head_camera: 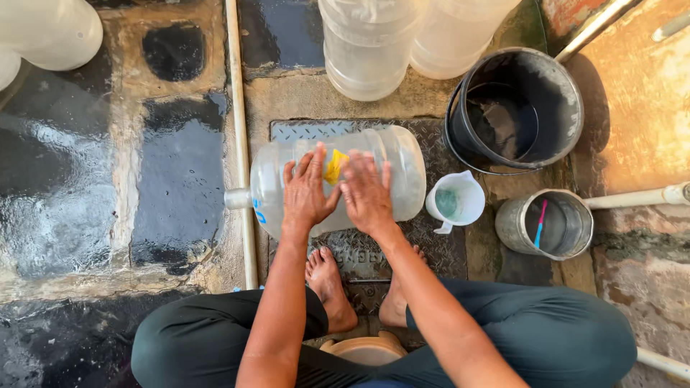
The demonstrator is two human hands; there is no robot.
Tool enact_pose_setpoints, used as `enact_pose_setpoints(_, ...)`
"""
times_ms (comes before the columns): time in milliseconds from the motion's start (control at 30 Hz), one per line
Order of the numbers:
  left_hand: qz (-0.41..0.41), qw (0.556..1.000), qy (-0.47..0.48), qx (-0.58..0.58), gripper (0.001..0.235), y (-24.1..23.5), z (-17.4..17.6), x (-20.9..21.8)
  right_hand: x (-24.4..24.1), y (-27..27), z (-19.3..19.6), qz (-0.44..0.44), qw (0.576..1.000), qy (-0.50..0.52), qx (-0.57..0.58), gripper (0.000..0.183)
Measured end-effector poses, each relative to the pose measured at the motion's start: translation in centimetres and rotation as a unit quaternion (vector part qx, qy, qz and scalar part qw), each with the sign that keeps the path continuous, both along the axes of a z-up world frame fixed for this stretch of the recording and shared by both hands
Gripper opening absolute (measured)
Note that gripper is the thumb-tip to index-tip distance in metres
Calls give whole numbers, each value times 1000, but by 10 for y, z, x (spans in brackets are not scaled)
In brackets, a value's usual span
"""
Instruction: The person scrubs the exterior of a large plastic water jug with a yellow sponge while sitting on the floor. They repeatedly pour water from a white pitcher onto the jug to rinse it and continue scrubbing different sections of the container.
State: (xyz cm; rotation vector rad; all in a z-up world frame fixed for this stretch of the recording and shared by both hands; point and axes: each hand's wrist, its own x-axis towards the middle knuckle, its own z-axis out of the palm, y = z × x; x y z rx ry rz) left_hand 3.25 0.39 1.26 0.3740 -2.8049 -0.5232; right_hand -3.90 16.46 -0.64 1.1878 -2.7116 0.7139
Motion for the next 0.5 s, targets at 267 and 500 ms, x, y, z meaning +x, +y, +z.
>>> enact_pose_setpoints(267, 67, 993, 20, -98, 90, 7, -8, 12, -106, 0, 40, -105, 973, -40, 203, 49)
enact_pose_setpoints(500, 107, 988, 101, -43, 94, 30, -38, 21, -40, -70, 24, 116, 968, -197, 103, 56)
